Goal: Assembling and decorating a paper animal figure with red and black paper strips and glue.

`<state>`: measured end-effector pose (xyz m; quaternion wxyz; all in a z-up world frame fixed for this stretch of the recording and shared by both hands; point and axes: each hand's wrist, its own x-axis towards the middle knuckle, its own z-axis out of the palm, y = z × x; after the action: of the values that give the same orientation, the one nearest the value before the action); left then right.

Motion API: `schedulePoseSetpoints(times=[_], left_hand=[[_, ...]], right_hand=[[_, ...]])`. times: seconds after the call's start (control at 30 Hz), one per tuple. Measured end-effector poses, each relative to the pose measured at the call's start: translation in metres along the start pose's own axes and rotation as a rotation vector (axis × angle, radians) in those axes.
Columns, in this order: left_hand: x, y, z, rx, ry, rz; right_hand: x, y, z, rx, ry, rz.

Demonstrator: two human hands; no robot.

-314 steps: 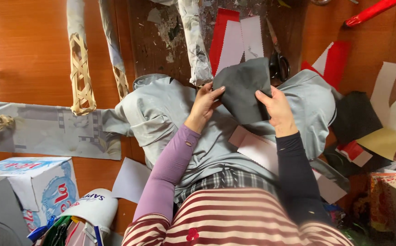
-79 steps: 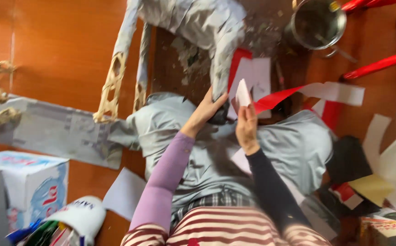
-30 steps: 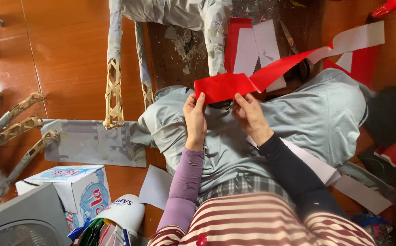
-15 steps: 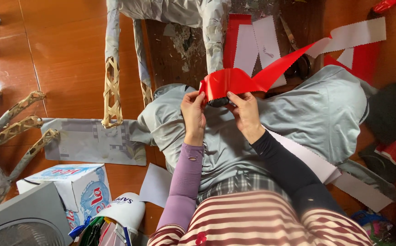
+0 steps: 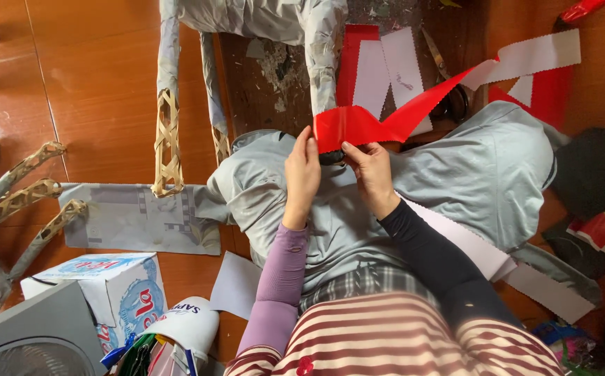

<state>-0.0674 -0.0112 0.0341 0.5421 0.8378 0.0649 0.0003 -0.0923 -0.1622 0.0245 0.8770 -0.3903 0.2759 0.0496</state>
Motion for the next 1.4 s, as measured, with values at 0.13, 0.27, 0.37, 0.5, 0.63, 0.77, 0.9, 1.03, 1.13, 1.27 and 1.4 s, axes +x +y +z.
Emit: schedulePoseSetpoints(times=[0.13, 0.27, 0.37, 0.5, 0.63, 0.77, 0.9, 1.03, 1.13, 1.27, 1.4], left_hand=[[0.022, -0.007, 0.006, -0.133, -0.232, -0.192], [0.026, -0.001, 0.010, -0.343, -0.351, -0.316], [0.027, 0.001, 0.011, -0.491, -0.366, -0.335], [0.025, 0.002, 0.012, -0.576, -0.364, -0.366], [0.023, -0.001, 0.016, -0.612, -0.332, -0.359], [0.019, 0.001, 0.018, -0.683, -0.335, -0.410], [0.019, 0.012, 0.015, -0.761, -0.356, -0.452], [0.019, 0.022, 0.013, -0.763, -0.348, -0.433], [0.018, 0.013, 0.019, -0.778, -0.329, -0.448], [0.019, 0.017, 0.020, -0.805, -0.307, -0.444], [0.016, 0.005, 0.027, -0.769, -0.299, -0.423]], right_hand=[[0.003, 0.008, -0.008, 0.004, -0.005, 0.015], [0.008, 0.014, -0.014, 0.011, -0.008, 0.008], [0.012, 0.018, -0.024, -0.033, 0.085, 0.058], [0.002, 0.013, -0.020, -0.061, 0.071, -0.017], [-0.011, -0.010, 0.003, -0.051, 0.124, -0.013], [-0.007, -0.012, 0.008, 0.024, 0.116, 0.027], [-0.006, -0.018, 0.009, -0.021, 0.087, 0.001], [-0.003, -0.010, -0.006, -0.043, 0.118, -0.004], [0.005, -0.003, -0.032, -0.094, 0.021, 0.123], [-0.011, -0.012, -0.032, -0.303, 0.006, 0.356], [-0.014, -0.023, 0.011, -0.589, -0.094, -0.356]])
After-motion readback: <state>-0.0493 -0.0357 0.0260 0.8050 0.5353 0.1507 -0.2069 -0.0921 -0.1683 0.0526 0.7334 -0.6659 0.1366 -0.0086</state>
